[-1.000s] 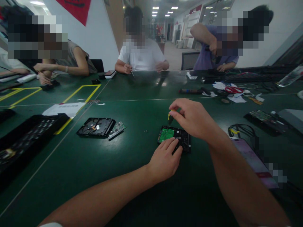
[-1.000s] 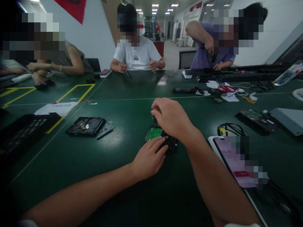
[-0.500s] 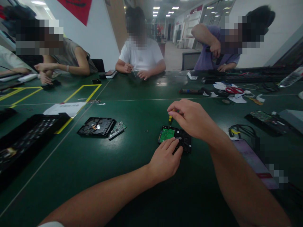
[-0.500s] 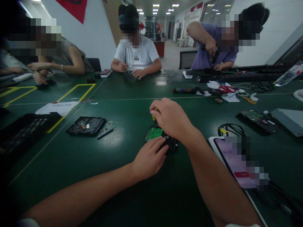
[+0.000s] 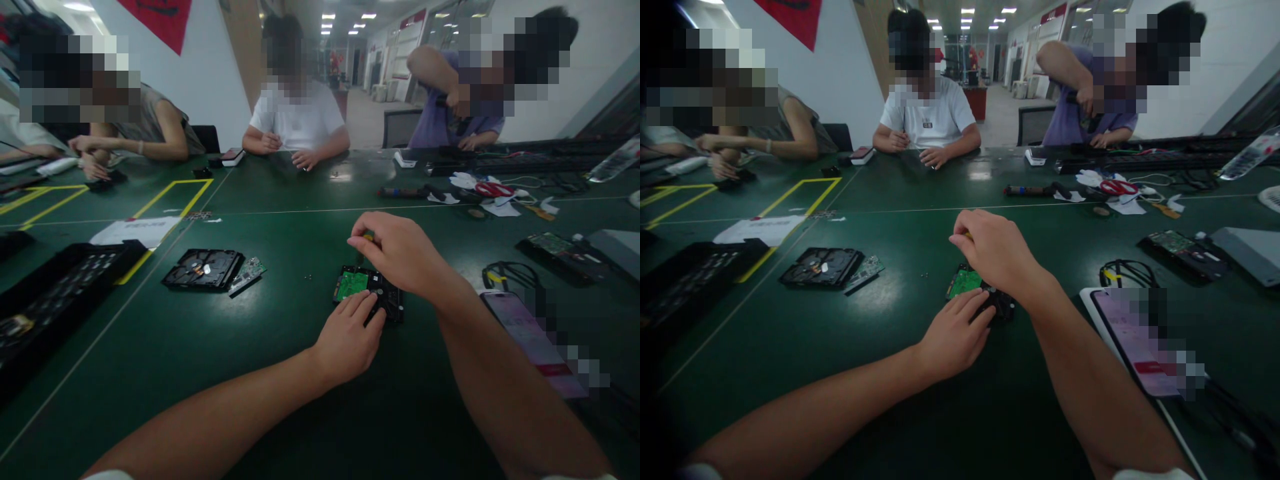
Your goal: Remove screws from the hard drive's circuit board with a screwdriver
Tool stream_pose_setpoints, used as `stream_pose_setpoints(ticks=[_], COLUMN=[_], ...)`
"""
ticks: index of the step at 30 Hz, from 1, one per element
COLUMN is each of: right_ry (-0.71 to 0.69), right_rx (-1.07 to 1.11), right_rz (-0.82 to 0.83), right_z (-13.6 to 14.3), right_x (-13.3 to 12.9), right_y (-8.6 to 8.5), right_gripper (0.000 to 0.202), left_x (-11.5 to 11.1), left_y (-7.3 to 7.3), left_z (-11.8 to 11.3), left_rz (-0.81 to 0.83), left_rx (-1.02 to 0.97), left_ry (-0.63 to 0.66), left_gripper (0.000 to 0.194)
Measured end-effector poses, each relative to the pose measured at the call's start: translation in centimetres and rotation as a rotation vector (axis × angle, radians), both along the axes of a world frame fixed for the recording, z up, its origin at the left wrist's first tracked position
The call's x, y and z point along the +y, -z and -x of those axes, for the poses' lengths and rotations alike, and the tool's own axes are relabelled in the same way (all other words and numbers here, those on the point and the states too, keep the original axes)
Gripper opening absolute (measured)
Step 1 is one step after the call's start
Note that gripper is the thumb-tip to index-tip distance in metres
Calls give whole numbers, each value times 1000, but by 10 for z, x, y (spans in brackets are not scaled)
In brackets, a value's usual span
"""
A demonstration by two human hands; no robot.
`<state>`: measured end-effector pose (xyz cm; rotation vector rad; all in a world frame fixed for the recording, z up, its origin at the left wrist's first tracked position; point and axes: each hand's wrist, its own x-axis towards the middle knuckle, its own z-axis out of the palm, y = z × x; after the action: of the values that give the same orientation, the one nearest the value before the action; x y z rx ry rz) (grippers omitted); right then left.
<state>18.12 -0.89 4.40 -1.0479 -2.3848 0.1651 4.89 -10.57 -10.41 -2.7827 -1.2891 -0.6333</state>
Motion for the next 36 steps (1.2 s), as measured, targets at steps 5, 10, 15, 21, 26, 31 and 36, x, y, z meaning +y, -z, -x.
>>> stream_pose_setpoints(ticks=[5, 10, 15, 21, 26, 31, 36], right_ry=[-49, -100, -19, 78, 75, 10, 6], right_rx=[-4, 39, 55, 77, 21, -39, -29], right_rz=[64, 85, 110, 94, 40, 56, 118], right_z=[0, -2, -3, -2, -1, -1, 0], right_x=[-1, -2, -1, -3, -1, 0, -2], right_y=[-2, -2, -3, -1, -1, -3, -4], right_gripper=[19, 27, 13, 23, 10, 17, 28], left_x=[-1, -1, -1, 0, 0, -1, -1], left_y=[-2, -2, 0, 0, 0, 0, -1], left_z=[0, 0, 0, 0, -1, -1, 0], left_rz=[-2, -5, -10, -3, -8, -12, -12], left_rx=[-1, -5, -7, -4, -3, -7, -4], left_ry=[-1, -5, 1, -1, -2, -4, 2], left_gripper=[42, 41, 41, 42, 41, 41, 42])
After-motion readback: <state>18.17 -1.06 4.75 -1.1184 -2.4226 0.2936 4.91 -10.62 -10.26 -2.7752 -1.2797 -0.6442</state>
